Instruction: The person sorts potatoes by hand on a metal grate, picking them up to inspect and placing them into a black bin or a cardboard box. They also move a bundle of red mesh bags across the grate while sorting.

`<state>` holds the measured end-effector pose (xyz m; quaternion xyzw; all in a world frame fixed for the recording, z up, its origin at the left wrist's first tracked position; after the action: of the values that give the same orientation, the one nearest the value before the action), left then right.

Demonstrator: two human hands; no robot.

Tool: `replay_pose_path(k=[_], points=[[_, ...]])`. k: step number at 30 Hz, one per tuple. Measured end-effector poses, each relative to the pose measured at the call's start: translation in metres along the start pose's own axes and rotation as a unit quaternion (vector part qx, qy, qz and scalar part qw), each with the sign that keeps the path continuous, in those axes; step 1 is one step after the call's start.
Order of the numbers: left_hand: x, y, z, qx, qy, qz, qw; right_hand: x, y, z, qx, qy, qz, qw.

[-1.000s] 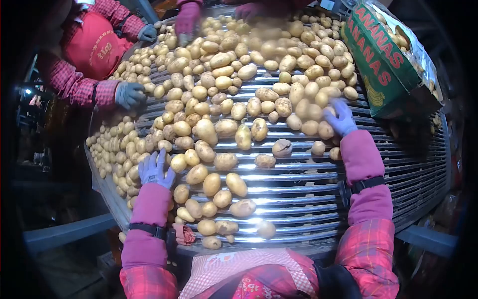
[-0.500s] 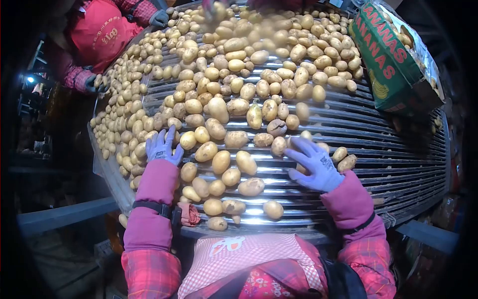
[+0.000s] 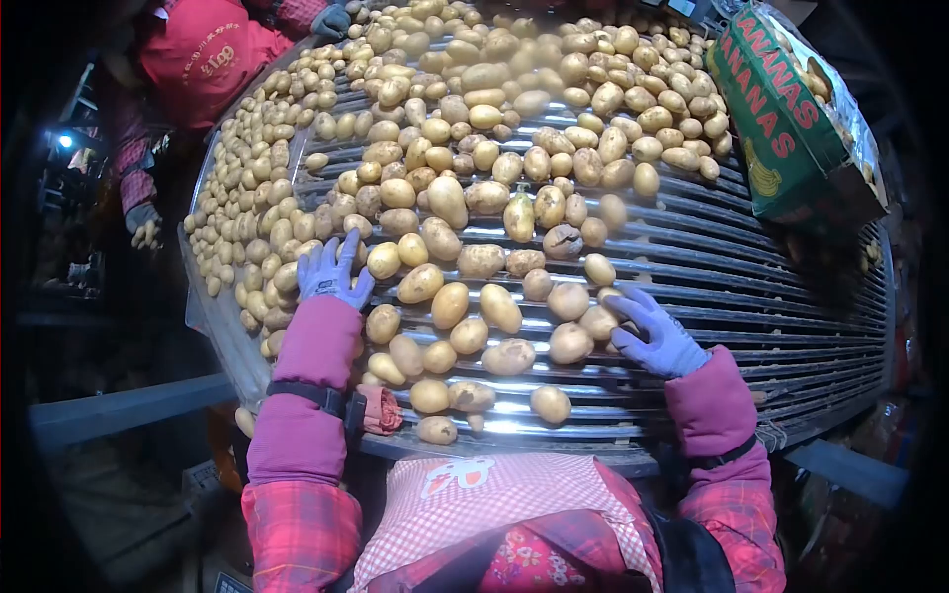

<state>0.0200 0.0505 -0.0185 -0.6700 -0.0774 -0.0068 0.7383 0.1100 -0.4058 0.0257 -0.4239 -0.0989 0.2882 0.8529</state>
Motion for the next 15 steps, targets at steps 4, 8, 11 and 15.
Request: replay_pose_path(k=[4,8,11,15], points=[[-0.004,0.005,-0.001,-0.097,0.015,-0.065,0.993,0.040,-0.012,0.028,0.032,-0.044,-0.055,0.997],[-0.010,-0.056,-0.053,-0.352,0.000,-0.133,0.926,0.086,0.014,0.041,-0.195,-0.130,-0.069,0.970],[-0.033,-0.070,-0.099,-0.702,-0.084,-0.024,0.707,0.108,0.036,0.048,-0.292,-0.129,-0.042,0.947],[-0.055,-0.050,-0.130,-0.906,-0.157,0.122,0.373,0.120,0.047,0.043,-0.370,-0.048,0.012,0.928]])
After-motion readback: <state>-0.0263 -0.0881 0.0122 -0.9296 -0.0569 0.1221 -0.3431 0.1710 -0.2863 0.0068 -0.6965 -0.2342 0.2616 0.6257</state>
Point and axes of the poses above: each hand's wrist, its own x-axis towards the middle knuckle, its own y-axis out of the palm, z = x × y, the point moved 2 cm from there along x, towards the middle knuckle, and after that the axes turned 7 degrees about y, right-handed, at the moved point
